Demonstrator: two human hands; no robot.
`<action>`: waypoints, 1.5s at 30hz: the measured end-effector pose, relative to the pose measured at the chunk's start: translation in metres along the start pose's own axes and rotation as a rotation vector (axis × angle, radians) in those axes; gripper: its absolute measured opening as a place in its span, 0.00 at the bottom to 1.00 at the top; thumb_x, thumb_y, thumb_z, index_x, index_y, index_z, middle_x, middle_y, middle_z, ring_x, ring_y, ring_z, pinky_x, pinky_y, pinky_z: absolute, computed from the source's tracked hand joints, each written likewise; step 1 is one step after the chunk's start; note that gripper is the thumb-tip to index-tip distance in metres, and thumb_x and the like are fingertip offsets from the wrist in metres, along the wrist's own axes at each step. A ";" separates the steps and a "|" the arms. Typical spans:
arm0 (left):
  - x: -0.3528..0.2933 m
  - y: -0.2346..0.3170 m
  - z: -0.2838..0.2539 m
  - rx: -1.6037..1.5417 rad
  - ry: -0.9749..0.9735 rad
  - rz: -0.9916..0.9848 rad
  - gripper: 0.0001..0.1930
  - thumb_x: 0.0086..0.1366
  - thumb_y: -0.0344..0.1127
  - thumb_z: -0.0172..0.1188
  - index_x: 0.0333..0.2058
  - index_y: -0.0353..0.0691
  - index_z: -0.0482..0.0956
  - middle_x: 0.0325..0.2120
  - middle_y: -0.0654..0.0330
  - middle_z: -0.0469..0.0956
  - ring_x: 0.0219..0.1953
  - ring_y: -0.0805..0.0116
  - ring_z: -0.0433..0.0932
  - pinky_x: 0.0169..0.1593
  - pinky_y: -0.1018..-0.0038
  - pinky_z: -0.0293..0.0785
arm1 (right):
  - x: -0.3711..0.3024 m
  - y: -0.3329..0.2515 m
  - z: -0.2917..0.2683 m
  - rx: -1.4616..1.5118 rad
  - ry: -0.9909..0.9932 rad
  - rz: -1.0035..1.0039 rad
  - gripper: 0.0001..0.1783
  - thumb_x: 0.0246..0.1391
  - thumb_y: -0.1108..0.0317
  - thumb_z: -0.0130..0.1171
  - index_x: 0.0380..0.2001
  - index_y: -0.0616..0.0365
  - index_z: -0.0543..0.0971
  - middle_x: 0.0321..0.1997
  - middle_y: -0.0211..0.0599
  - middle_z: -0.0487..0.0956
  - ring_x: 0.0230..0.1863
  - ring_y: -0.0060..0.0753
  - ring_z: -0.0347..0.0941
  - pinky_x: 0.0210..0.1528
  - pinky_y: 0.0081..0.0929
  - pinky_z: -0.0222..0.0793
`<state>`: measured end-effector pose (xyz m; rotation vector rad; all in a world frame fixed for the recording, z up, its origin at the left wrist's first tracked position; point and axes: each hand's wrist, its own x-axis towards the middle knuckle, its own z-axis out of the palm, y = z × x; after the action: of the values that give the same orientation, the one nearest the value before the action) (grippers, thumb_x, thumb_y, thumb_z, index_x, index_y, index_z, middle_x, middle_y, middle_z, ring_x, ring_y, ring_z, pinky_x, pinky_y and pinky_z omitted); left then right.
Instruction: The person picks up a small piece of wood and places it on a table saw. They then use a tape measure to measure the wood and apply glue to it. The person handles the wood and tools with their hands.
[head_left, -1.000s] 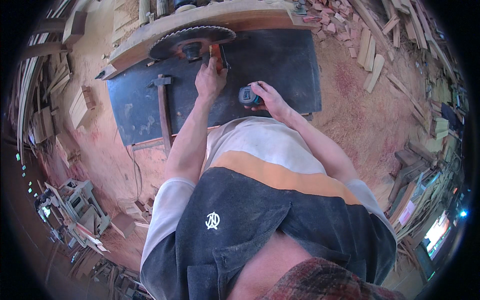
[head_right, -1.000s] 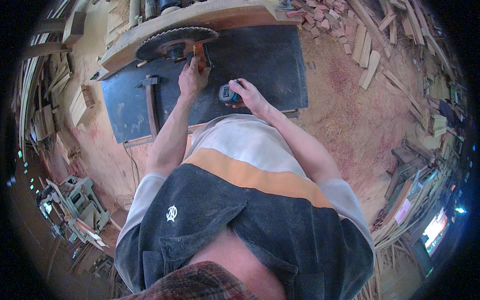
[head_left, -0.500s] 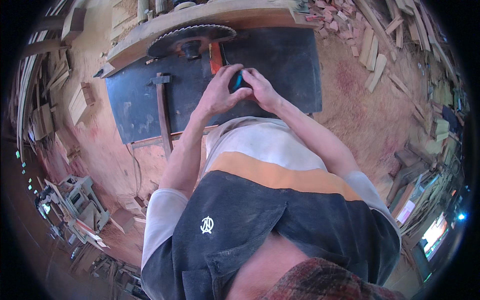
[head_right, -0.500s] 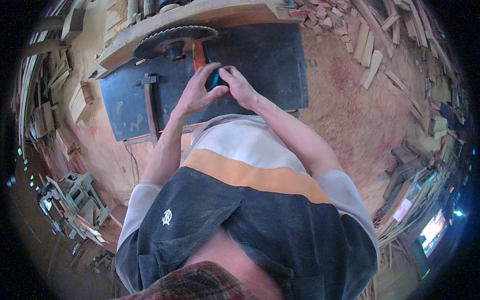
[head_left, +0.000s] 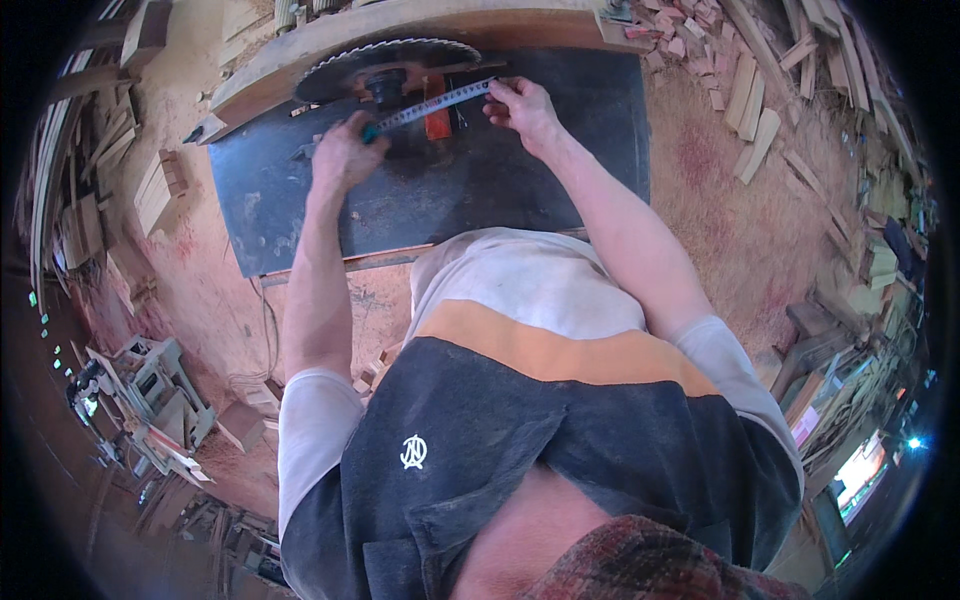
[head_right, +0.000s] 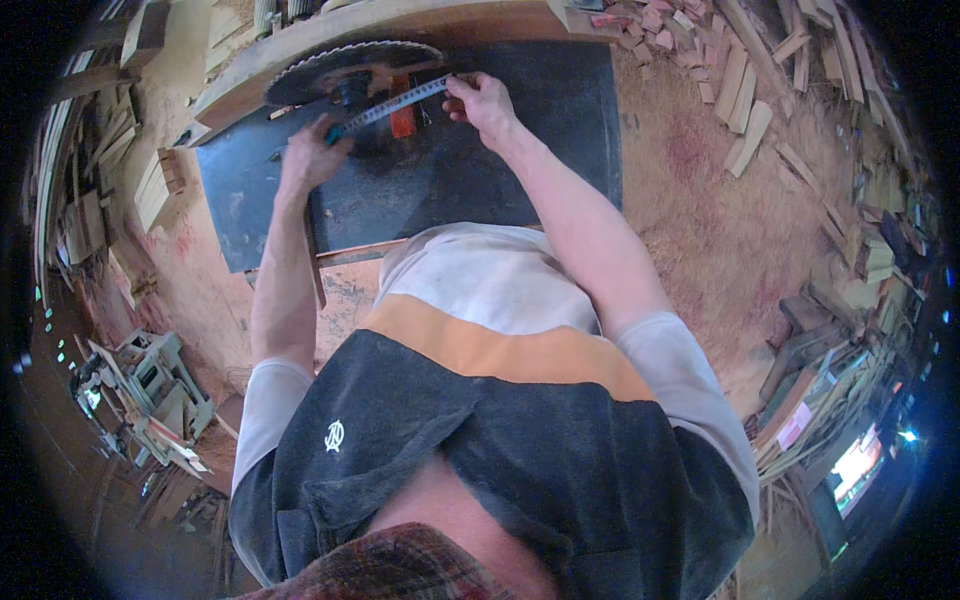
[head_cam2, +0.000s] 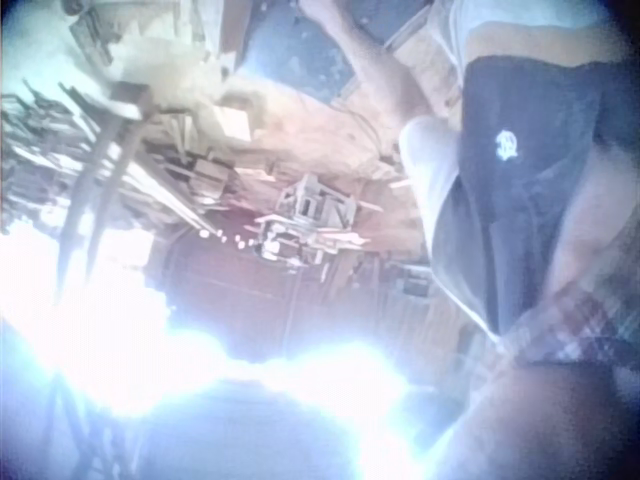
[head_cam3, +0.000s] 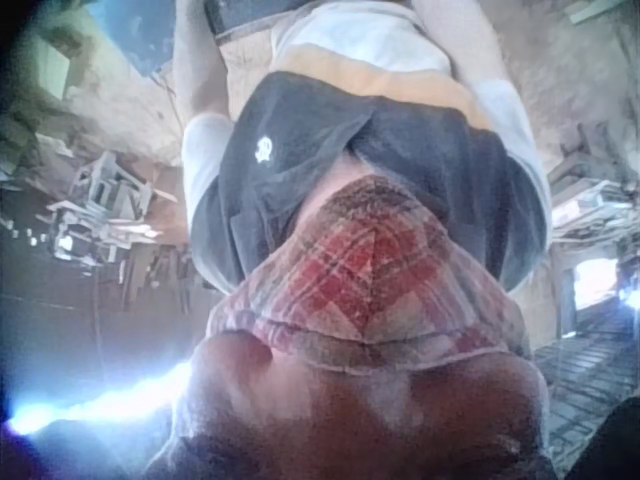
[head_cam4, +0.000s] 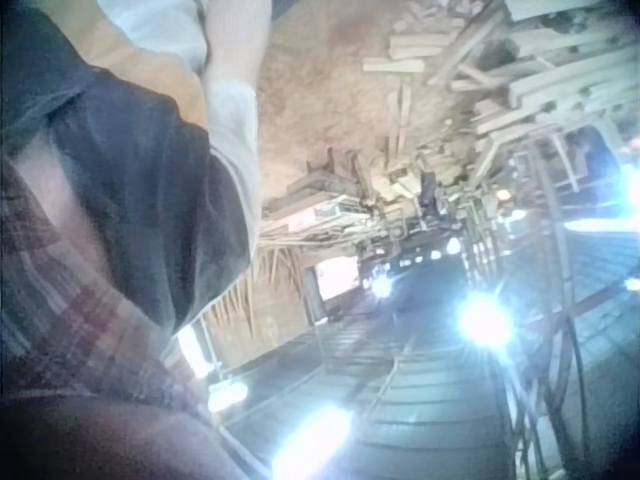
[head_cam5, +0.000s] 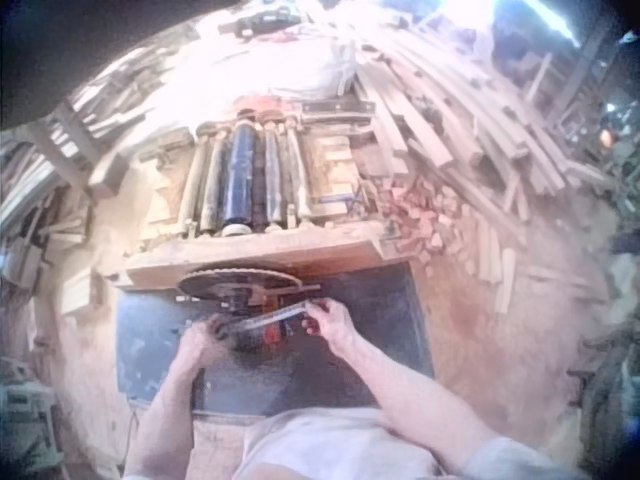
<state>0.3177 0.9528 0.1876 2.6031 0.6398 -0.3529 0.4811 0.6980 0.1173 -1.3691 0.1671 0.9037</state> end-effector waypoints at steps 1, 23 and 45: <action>0.002 -0.012 -0.003 0.038 0.065 -0.024 0.21 0.64 0.53 0.63 0.53 0.52 0.83 0.47 0.44 0.84 0.53 0.40 0.82 0.55 0.51 0.79 | 0.009 -0.001 -0.004 -0.041 0.018 -0.011 0.12 0.70 0.62 0.62 0.48 0.59 0.79 0.41 0.33 0.83 0.36 0.25 0.82 0.36 0.24 0.79; 0.006 -0.016 -0.001 0.087 0.227 -0.172 0.14 0.67 0.49 0.62 0.47 0.54 0.86 0.45 0.49 0.85 0.50 0.43 0.83 0.51 0.52 0.80 | 0.039 -0.008 -0.002 -0.288 0.109 -0.206 0.17 0.72 0.60 0.61 0.54 0.62 0.81 0.42 0.36 0.86 0.36 0.26 0.85 0.35 0.23 0.78; -0.049 0.148 0.079 -0.728 -0.132 -0.061 0.23 0.68 0.51 0.65 0.49 0.37 0.86 0.37 0.45 0.87 0.42 0.48 0.87 0.49 0.58 0.80 | -0.102 0.001 -0.112 -0.412 -0.266 -0.094 0.26 0.77 0.47 0.49 0.51 0.60 0.83 0.36 0.31 0.86 0.35 0.19 0.77 0.41 0.22 0.73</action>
<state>0.3368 0.7789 0.1870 1.8557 0.6511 -0.2454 0.4564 0.5520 0.1494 -1.6010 -0.3002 1.0685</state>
